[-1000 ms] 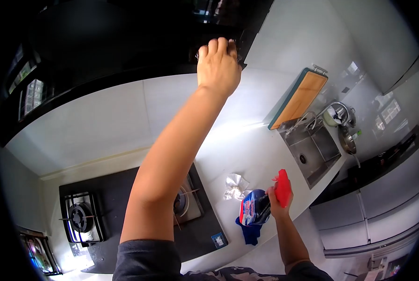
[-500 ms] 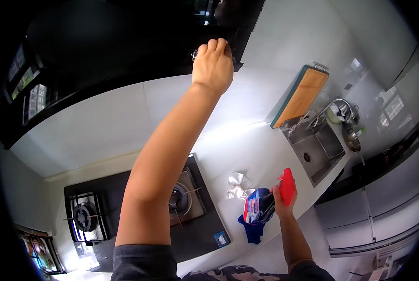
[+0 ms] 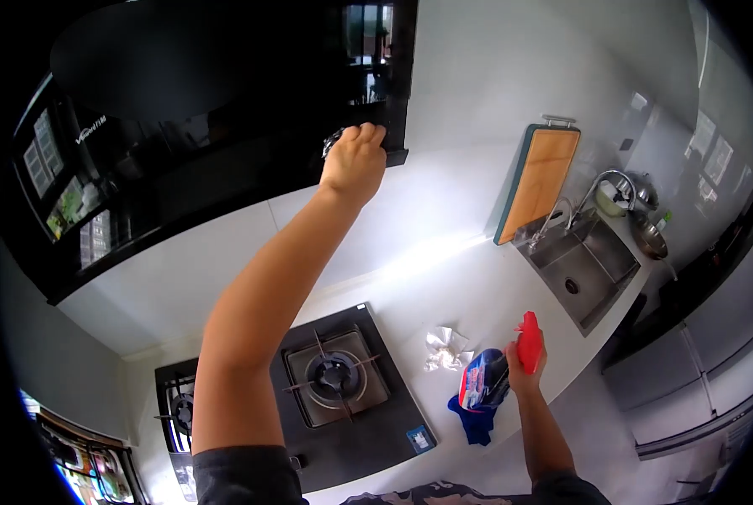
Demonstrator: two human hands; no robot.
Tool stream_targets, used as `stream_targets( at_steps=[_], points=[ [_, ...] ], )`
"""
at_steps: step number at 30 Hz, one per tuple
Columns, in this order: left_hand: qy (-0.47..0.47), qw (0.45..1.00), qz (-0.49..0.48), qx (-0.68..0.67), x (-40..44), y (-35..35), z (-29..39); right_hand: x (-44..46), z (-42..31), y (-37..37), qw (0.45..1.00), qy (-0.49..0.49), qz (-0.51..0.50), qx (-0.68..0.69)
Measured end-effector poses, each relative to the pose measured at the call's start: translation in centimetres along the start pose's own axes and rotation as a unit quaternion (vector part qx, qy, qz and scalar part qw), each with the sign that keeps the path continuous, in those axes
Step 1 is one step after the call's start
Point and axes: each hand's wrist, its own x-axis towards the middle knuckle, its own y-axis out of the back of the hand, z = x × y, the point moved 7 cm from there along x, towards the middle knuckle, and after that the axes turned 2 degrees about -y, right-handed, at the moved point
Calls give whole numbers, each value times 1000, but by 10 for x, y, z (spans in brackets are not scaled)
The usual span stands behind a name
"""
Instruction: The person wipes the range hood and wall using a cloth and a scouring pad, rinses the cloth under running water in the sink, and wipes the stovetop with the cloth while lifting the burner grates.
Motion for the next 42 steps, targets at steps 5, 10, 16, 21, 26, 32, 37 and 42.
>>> stream_targets(
  at_steps=[5,10,16,21,26,32,37,42],
  points=[
    [65,971,106,-202,-38,26,14,8,27,25,1000,-19,19,16],
    [92,877,116,-457,-74,0,94,34,40,41,998,11,40,-54],
    [297,428,-18,-853,-108,-175,251,66,80,49,976,88,53,-193],
    [498,139,-49,-855,-148,-231,310,99,159,75,969,67,101,-215],
    [566,3,-10,-824,-175,-270,332,99,152,68,987,-13,77,-139],
    [576,-62,-4,-815,-182,-277,354,0,131,54,939,5,65,-338],
    [544,149,-179,-806,-193,-269,356,-108,114,-7,859,-42,-179,-479],
    [320,605,17,-729,-226,-151,296,-150,137,-16,854,-74,-214,-468]
  ],
)
